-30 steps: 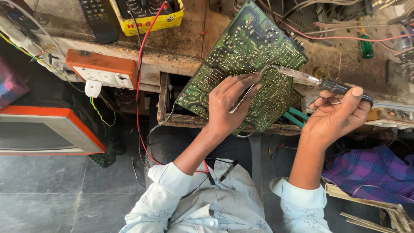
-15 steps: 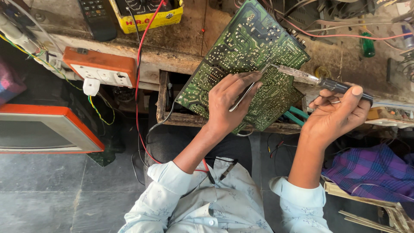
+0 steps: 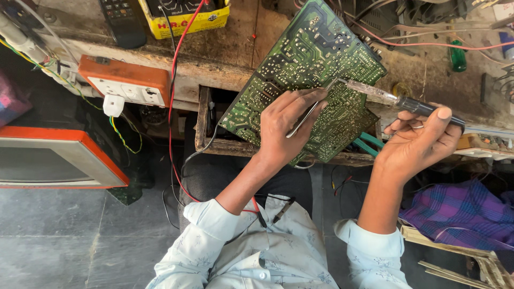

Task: The person works on a large green circuit board from a CRT television at a cluttered repair bench. They handle a small component, use tweezers to position parts on the board, and solder joints with a soldering iron, then probe the board with multimeter test leads to test it.

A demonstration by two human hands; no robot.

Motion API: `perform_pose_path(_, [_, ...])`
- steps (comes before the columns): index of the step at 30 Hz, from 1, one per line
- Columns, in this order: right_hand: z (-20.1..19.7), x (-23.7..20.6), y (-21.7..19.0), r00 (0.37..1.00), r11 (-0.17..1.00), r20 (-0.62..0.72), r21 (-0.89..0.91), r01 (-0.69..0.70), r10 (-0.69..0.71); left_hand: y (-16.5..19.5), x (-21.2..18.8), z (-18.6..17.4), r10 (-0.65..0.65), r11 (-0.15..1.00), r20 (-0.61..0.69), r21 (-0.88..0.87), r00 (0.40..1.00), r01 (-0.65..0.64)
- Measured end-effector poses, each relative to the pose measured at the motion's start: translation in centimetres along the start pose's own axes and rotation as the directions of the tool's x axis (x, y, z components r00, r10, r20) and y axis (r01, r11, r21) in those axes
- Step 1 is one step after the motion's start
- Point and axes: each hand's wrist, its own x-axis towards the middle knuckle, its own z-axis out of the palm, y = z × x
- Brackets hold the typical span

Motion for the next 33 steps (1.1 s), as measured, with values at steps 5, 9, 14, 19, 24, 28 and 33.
perform_pose_path(5, [-0.1,-0.3,0.2,0.999,0.999,0.023,-0.017,0.030,-0.029,-0.2,-0.2,-0.1,-0.003,1.000,0.001,0.013,1.000,0.003])
perform_pose_path(9, [-0.2,-0.1,0.3,0.999,0.999,0.019,-0.028,0.028,-0.027,-0.3,-0.2,0.0,0.002,1.000,-0.003,0.009,1.000,-0.002])
perform_pose_path(14, [-0.1,0.0,0.3,0.999,0.999,0.018,-0.026,0.036,-0.036,-0.3,-0.2,0.1,-0.001,1.000,-0.005,0.010,1.000,0.001])
perform_pose_path(19, [-0.1,-0.2,0.0,0.993,0.994,0.072,-0.057,0.096,-0.092,-0.3,-0.2,0.0,0.004,1.000,0.001,0.012,1.000,-0.004])
perform_pose_path(24, [-0.5,-0.3,0.0,0.991,0.990,0.048,-0.066,0.126,-0.123,-0.4,-0.2,0.0,0.010,1.000,0.005,0.016,1.000,-0.010])
perform_pose_path(28, [-0.8,-0.1,0.2,0.989,0.989,0.061,-0.049,0.139,-0.136,-0.5,-0.2,0.1,0.008,1.000,0.008,0.015,1.000,-0.008])
perform_pose_path(33, [-1.0,0.0,0.4,0.988,0.989,0.063,-0.044,0.143,-0.140,-0.6,-0.1,0.1,0.019,1.000,0.004,0.013,1.000,-0.019])
